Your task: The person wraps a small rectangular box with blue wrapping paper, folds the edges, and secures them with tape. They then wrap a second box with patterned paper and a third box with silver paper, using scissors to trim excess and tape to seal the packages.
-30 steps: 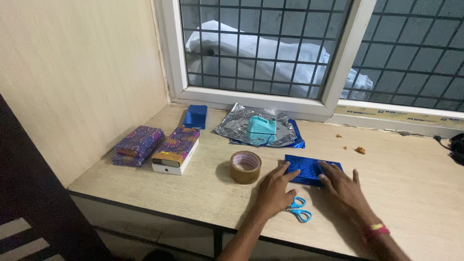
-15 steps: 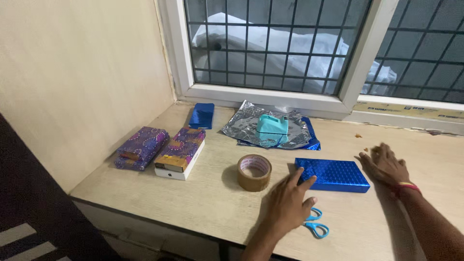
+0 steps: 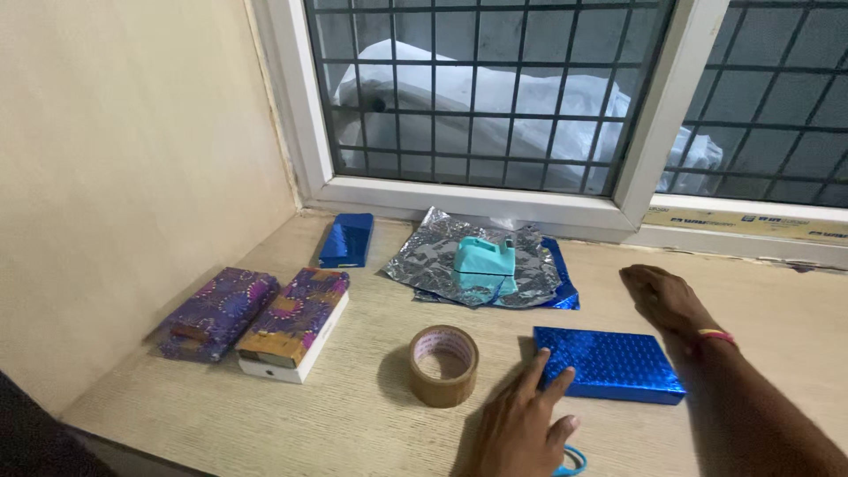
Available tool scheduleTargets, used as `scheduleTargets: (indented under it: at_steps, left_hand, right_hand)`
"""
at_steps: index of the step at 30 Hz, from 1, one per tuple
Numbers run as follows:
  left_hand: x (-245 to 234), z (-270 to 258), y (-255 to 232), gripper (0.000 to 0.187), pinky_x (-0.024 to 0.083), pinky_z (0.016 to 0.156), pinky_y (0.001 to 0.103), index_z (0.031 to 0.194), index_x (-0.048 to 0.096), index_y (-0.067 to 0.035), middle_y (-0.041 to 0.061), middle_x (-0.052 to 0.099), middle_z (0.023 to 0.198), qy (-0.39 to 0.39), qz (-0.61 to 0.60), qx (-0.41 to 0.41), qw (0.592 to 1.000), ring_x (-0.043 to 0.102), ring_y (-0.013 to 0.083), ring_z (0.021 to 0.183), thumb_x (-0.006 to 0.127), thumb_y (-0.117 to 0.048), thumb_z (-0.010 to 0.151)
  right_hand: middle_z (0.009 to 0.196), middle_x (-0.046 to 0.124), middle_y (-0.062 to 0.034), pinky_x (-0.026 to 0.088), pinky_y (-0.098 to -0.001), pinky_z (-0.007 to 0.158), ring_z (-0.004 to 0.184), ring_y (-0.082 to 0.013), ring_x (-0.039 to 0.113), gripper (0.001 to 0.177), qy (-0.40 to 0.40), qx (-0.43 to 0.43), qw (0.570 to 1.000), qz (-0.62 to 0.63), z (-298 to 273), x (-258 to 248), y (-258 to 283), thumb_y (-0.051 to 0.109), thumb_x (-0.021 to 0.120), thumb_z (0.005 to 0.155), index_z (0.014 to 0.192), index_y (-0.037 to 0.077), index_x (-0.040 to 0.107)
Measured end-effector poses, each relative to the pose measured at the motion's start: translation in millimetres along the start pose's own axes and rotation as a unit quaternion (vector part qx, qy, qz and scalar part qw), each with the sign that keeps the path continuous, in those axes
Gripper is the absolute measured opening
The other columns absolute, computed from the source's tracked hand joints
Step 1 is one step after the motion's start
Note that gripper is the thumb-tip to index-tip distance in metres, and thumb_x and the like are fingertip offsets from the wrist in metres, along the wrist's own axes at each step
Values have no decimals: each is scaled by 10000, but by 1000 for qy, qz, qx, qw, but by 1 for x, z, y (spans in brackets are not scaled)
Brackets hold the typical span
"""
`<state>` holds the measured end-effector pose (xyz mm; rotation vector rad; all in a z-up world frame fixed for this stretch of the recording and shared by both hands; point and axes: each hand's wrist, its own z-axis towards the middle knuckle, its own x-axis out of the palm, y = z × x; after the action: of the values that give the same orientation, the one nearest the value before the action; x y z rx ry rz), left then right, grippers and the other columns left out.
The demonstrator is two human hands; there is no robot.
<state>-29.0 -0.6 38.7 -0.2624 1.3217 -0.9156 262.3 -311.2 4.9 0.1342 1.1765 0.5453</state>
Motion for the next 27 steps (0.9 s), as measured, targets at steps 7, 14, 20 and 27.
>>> scheduleTargets:
  at_steps: [7, 14, 20, 27]
  left_hand:
    - [-2, -1, -1, 568, 297, 1186, 510, 1502, 491, -130, 196, 277, 1654, 2, -13, -27, 1000, 325, 425, 1483, 643, -292, 979]
    - [-10, -7, -9, 550, 350, 1161, 485, 1494, 488, -148, 168, 300, 1643, -5, 12, -23, 1000, 365, 384, 1462, 621, -310, 985]
    - [-12, -8, -17, 567, 380, 1158, 457, 1500, 479, -151, 162, 301, 1641, -20, 33, -9, 999, 381, 359, 1460, 630, -322, 981]
    - [-14, -11, -18, 568, 365, 1177, 450, 1515, 458, -173, 145, 281, 1648, 12, 40, -35, 999, 357, 343, 1482, 612, -337, 992]
  right_hand:
    - [647, 690, -156, 560, -425, 599, 567, -227, 652, 372, -54, 80, 995, -16, -70, -58, 101, 107, 511, 1012, 681, 29, 661]
    - [664, 674, -133, 555, -394, 588, 625, -190, 633, 322, 54, 87, 984, -145, -183, -95, 95, 121, 542, 1022, 716, 47, 610]
    - [1073, 742, -177, 611, -392, 822, 951, -238, 751, 304, -74, 63, 993, -72, -323, -125, 43, 164, 588, 905, 1157, 30, 695]
    - [1060, 759, -96, 623, -352, 817, 927, -191, 749, 293, 95, 268, 935, -211, -342, -149, 41, 221, 611, 911, 1168, 117, 706]
